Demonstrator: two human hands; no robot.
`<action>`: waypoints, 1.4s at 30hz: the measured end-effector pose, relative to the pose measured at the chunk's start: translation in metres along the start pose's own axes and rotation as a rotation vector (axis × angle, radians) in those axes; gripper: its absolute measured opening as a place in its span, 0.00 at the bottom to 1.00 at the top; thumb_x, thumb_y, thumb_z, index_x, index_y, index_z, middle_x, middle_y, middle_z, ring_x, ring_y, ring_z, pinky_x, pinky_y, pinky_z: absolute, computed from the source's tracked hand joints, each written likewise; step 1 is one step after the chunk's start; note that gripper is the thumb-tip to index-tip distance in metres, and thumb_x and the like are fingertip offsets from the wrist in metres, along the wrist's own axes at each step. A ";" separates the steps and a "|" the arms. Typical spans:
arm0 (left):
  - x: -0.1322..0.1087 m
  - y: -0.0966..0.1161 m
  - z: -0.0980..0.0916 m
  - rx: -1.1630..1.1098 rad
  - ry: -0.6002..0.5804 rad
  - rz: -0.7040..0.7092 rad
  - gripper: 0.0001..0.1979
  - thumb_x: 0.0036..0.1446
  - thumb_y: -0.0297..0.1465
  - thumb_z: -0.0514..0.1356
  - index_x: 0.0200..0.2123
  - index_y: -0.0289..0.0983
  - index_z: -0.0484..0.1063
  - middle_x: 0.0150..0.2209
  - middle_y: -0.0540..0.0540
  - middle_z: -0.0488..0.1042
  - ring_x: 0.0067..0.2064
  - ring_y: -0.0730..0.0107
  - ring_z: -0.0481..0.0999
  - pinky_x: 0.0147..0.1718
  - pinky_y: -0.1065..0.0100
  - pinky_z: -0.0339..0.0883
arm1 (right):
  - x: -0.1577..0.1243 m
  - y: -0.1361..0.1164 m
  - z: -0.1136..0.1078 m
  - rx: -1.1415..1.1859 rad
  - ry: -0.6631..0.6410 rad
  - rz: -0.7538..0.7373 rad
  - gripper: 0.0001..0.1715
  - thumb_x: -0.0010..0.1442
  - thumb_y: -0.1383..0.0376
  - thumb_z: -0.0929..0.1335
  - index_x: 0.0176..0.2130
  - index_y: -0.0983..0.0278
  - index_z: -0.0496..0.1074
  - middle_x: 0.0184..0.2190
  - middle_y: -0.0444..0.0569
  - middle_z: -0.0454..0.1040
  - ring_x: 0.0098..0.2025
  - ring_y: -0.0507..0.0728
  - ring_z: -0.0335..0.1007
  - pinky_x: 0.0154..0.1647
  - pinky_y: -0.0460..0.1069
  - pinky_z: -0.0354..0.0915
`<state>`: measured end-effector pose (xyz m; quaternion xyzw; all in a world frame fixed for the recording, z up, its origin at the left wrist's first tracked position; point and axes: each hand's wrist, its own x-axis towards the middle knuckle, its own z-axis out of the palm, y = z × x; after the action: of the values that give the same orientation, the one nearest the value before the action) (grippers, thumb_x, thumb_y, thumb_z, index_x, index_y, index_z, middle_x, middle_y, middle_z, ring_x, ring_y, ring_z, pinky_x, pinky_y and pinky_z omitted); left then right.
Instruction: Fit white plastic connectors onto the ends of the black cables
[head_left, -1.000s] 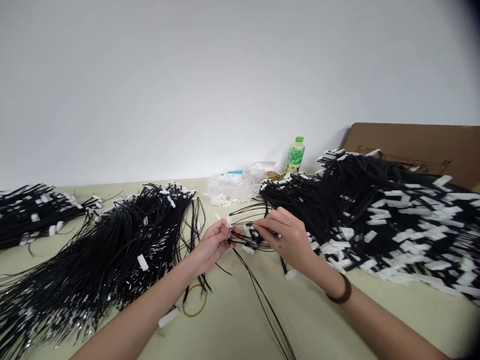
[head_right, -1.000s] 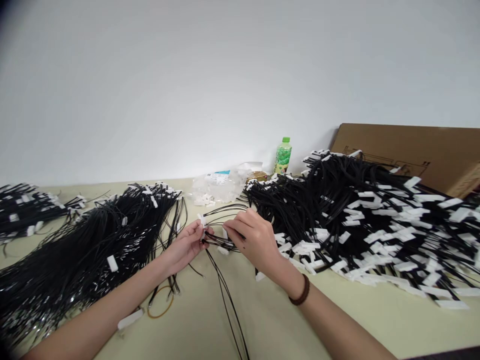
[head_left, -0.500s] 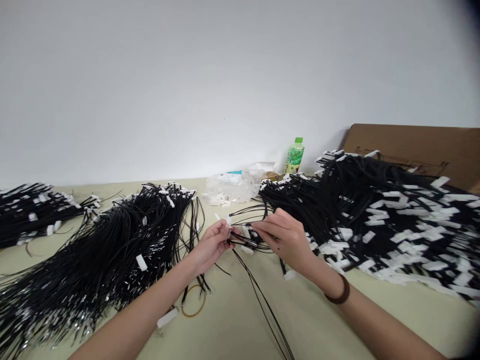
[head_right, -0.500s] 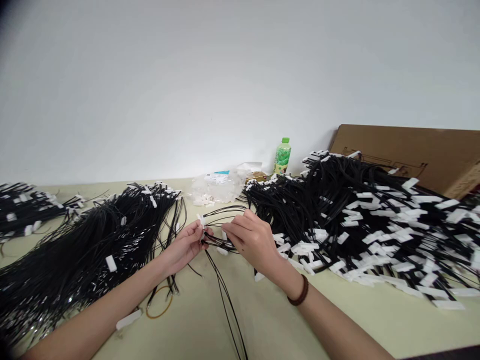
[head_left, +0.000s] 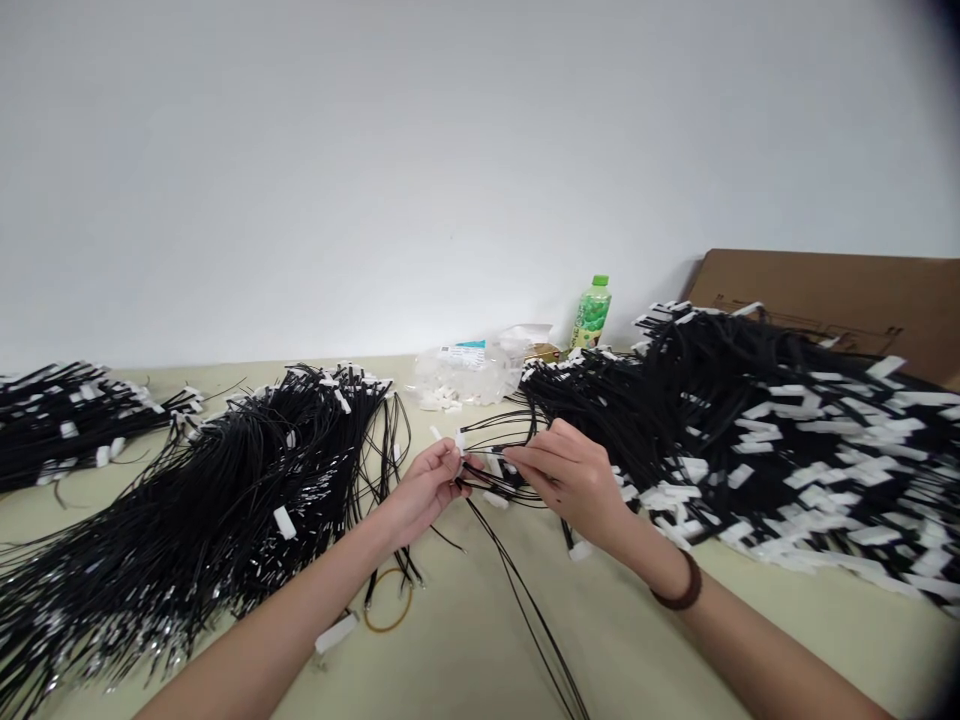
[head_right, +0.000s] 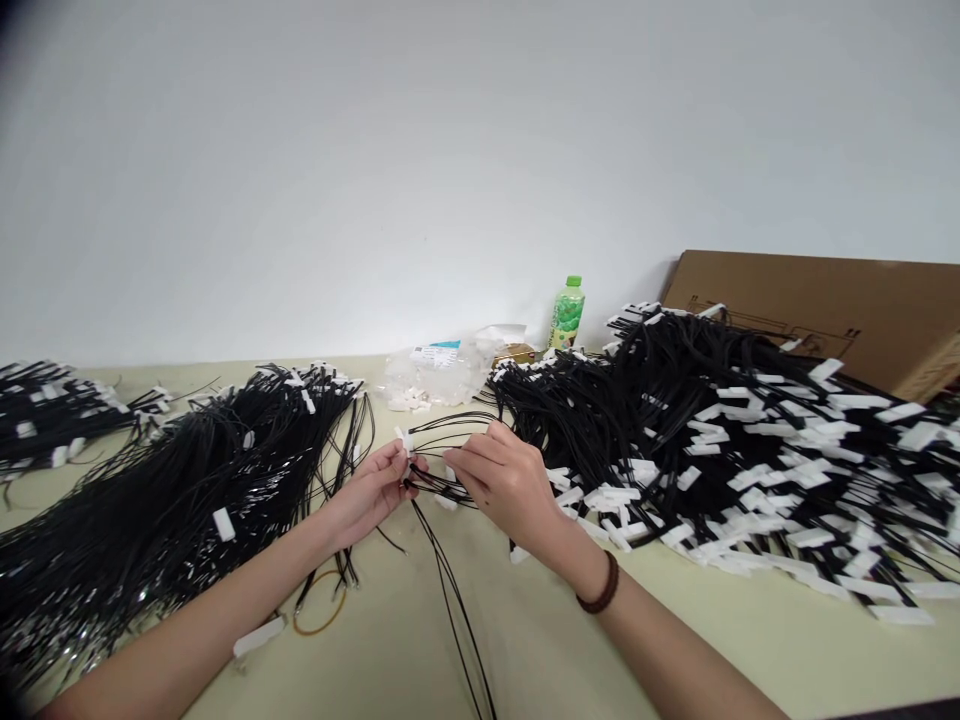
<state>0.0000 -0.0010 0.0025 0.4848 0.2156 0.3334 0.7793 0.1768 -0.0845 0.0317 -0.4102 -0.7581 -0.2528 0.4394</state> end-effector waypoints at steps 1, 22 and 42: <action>0.000 0.000 0.000 -0.001 -0.002 0.000 0.12 0.48 0.35 0.63 0.30 0.36 0.64 0.32 0.48 0.72 0.30 0.77 0.69 0.26 0.74 0.60 | 0.000 0.000 0.000 0.000 -0.003 0.002 0.07 0.57 0.72 0.65 0.33 0.65 0.73 0.23 0.45 0.69 0.27 0.49 0.54 0.28 0.45 0.54; -0.004 -0.001 0.004 0.131 -0.143 -0.047 0.13 0.49 0.38 0.62 0.28 0.35 0.65 0.29 0.48 0.70 0.28 0.76 0.68 0.26 0.73 0.62 | -0.007 -0.011 0.012 -0.084 -0.115 -0.034 0.07 0.58 0.67 0.65 0.28 0.64 0.71 0.21 0.43 0.66 0.27 0.48 0.50 0.27 0.45 0.49; -0.001 0.000 0.003 -0.007 -0.045 0.003 0.11 0.50 0.34 0.61 0.26 0.34 0.64 0.25 0.52 0.66 0.25 0.79 0.65 0.25 0.76 0.62 | -0.008 -0.022 0.021 -0.080 -0.268 -0.254 0.05 0.60 0.69 0.64 0.36 0.63 0.69 0.40 0.43 0.70 0.50 0.52 0.58 0.50 0.51 0.54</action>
<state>0.0010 -0.0034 0.0035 0.4897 0.1965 0.3242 0.7851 0.1512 -0.0839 0.0140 -0.3586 -0.8447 -0.2794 0.2825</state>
